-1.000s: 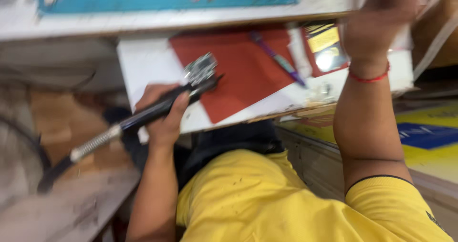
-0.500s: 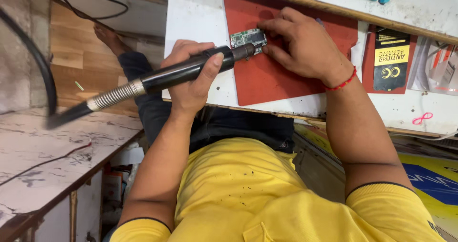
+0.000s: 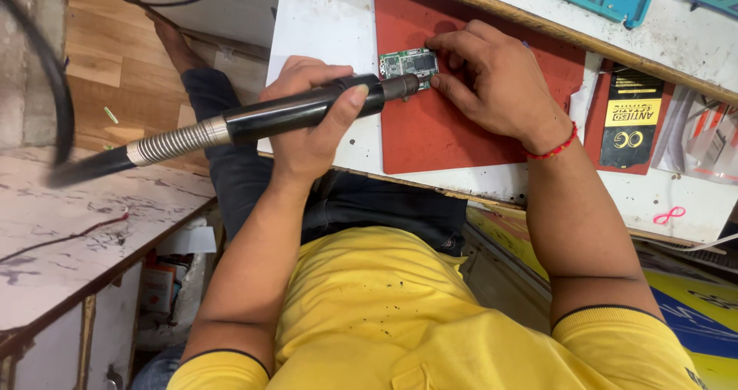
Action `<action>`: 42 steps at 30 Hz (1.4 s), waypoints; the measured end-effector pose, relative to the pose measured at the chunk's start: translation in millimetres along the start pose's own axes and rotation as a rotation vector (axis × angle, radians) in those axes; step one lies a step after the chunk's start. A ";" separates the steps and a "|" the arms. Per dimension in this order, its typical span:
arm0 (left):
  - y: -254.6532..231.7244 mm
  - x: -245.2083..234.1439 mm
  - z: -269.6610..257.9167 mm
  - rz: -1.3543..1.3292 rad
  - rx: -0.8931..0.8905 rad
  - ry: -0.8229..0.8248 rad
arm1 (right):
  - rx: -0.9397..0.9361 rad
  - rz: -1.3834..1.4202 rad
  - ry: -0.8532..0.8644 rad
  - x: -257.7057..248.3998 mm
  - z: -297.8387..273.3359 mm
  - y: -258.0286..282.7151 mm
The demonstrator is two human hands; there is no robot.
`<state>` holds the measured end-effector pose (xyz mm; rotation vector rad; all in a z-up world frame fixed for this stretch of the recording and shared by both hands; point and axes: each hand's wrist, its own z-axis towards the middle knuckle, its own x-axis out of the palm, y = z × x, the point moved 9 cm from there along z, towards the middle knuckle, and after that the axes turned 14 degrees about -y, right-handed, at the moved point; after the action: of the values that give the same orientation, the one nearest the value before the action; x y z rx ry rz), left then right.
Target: The person uses a hot air gun to heat a small circuit board placed on a red mat. They hold the board steady with one hand while directing the hot air nozzle with the other, focusing on specific components.
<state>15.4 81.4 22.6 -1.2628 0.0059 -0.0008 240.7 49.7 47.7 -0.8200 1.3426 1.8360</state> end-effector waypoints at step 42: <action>-6.1 8.0 -1.3 0.008 0.032 0.021 | 0.025 0.051 -0.002 2.2 -1.9 -10.1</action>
<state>23.4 78.2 28.0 -1.2306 0.0286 -0.0068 248.0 50.3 40.3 -0.7770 1.3938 1.8549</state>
